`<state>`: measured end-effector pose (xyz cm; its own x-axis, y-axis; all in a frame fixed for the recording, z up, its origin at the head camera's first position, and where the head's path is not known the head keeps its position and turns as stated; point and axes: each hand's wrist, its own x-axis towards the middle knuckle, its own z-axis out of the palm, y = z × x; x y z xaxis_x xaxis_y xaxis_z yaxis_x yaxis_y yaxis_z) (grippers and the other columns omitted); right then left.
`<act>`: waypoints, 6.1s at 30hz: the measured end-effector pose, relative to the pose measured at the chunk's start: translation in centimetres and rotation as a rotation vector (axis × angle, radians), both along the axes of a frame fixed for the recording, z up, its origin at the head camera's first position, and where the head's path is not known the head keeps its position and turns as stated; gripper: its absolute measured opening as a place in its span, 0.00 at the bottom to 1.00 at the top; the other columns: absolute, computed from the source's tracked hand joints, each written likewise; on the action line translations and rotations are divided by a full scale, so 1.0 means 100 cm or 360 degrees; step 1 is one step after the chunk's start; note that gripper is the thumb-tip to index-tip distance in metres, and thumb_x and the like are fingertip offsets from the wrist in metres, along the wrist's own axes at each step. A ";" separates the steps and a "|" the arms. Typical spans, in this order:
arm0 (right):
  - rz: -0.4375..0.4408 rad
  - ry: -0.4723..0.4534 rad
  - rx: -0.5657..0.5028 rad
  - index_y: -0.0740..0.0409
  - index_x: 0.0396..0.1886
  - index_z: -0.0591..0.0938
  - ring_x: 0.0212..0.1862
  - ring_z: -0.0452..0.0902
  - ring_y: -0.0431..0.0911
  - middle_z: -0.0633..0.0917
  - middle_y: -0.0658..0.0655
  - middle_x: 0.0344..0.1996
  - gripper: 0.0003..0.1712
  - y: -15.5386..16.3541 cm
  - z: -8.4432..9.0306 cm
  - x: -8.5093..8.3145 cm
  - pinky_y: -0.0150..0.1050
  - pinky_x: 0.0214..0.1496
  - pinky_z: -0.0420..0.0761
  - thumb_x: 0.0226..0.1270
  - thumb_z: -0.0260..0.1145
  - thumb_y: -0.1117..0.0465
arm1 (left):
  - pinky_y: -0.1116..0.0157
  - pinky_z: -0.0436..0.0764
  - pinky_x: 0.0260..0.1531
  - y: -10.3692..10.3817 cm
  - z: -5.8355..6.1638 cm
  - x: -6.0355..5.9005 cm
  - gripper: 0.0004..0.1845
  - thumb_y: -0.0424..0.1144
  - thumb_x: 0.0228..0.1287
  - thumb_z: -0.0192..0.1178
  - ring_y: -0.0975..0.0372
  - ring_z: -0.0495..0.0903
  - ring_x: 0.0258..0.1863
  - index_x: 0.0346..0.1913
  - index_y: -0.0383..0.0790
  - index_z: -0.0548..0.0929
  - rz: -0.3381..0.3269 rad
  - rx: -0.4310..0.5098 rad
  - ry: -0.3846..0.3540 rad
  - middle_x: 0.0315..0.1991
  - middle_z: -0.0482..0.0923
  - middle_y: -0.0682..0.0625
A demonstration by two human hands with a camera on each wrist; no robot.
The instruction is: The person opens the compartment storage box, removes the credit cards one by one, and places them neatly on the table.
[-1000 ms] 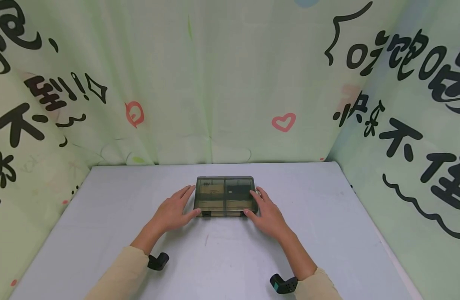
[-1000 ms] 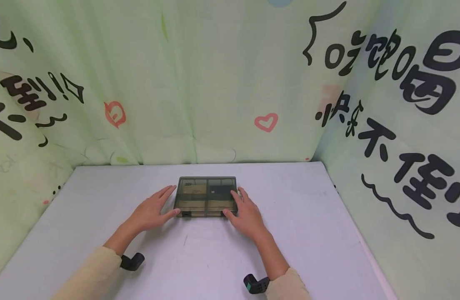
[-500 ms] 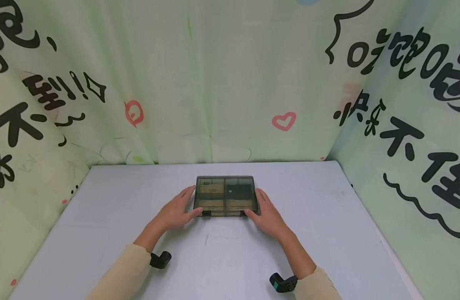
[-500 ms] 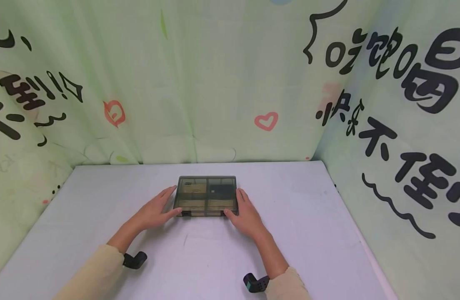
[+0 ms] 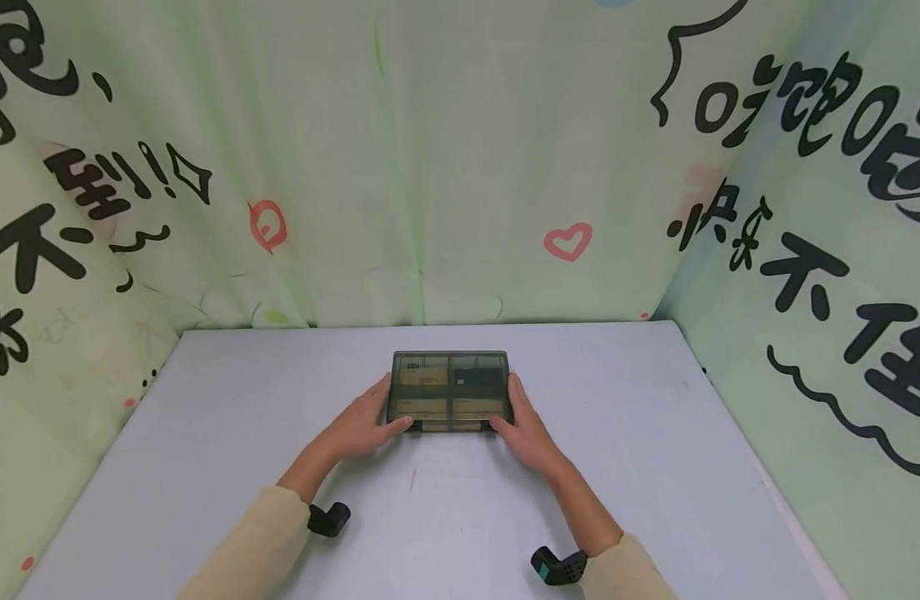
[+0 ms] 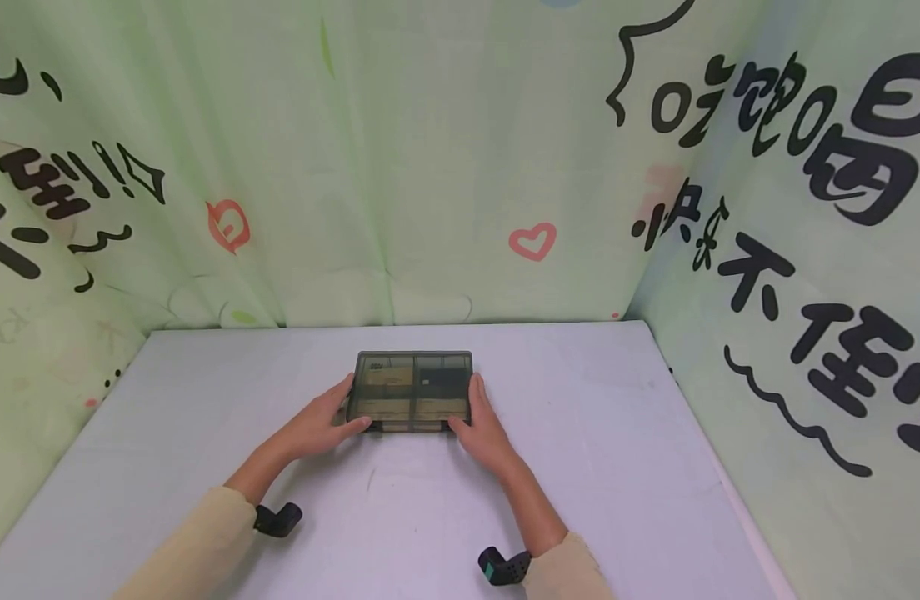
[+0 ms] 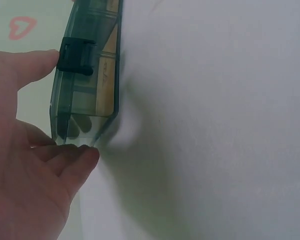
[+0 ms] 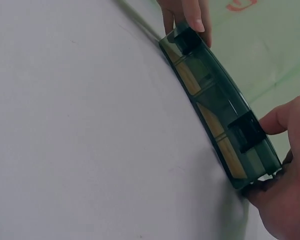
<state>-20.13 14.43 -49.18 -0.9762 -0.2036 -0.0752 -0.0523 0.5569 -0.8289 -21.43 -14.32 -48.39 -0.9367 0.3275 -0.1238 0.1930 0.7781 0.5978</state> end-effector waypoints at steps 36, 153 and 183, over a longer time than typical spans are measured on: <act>-0.0274 -0.0243 -0.0370 0.44 0.78 0.32 0.79 0.23 0.51 0.31 0.52 0.78 0.50 -0.025 -0.005 0.000 0.60 0.79 0.45 0.62 0.45 0.70 | 0.44 0.53 0.76 0.014 0.000 0.000 0.49 0.47 0.68 0.58 0.45 0.45 0.77 0.77 0.35 0.36 0.0219 0.0336 -0.0284 0.78 0.40 0.38; -0.0041 0.0126 -0.0015 0.59 0.69 0.68 0.70 0.66 0.57 0.72 0.61 0.68 0.32 0.033 0.028 -0.009 0.57 0.70 0.71 0.68 0.64 0.56 | 0.51 0.55 0.77 0.000 -0.009 -0.011 0.46 0.33 0.61 0.63 0.52 0.50 0.77 0.77 0.46 0.49 0.0233 0.0949 -0.0474 0.77 0.52 0.46; -0.0163 -0.0020 -0.0434 0.61 0.70 0.68 0.68 0.69 0.55 0.74 0.63 0.66 0.26 0.030 0.068 -0.050 0.44 0.67 0.76 0.77 0.51 0.55 | 0.55 0.70 0.70 -0.003 -0.006 -0.012 0.53 0.29 0.54 0.70 0.50 0.53 0.76 0.78 0.43 0.47 0.0211 0.0885 -0.0482 0.78 0.46 0.45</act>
